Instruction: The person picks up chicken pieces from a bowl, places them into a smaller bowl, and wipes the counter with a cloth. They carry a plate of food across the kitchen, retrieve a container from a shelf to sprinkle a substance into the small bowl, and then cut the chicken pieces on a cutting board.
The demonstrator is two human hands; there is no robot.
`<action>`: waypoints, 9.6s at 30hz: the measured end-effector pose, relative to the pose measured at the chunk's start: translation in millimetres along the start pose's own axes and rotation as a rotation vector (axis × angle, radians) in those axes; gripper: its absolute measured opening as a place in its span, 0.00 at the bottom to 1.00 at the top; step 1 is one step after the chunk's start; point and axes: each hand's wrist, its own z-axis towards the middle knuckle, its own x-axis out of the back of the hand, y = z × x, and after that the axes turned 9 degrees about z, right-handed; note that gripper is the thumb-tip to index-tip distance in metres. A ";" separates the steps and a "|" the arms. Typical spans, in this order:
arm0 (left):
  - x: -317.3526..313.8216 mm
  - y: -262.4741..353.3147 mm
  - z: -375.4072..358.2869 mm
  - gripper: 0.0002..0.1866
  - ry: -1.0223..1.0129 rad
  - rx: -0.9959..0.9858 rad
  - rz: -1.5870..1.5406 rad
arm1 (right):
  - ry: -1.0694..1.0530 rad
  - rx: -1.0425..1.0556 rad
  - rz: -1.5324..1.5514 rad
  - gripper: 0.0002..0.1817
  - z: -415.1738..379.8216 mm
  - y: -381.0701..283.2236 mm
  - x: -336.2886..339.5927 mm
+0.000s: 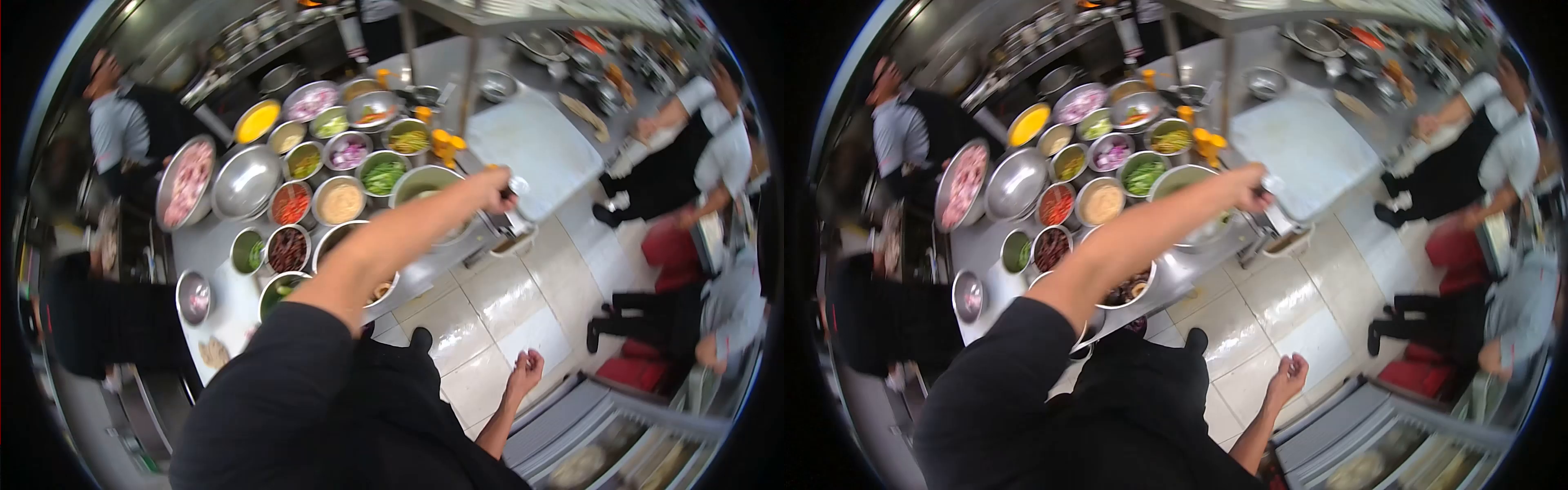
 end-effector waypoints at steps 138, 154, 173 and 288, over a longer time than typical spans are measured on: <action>554.7 -394.1 -401.9 0.18 1.058 -1.086 0.386 | -1.524 -0.205 0.230 0.06 -446.9 -313.0 -832.3; 551.1 -400.9 -403.1 0.15 1.006 -0.974 0.389 | -1.635 -0.139 0.424 0.18 -475.4 -365.7 -812.5; 549.8 -406.9 -396.8 0.15 1.047 -0.974 0.442 | -1.286 1.199 -0.025 0.15 -473.7 -242.5 -728.3; 517.9 -370.6 -448.8 0.17 0.867 -0.512 0.136 | -1.555 0.751 -0.603 0.29 -492.8 -108.2 -466.0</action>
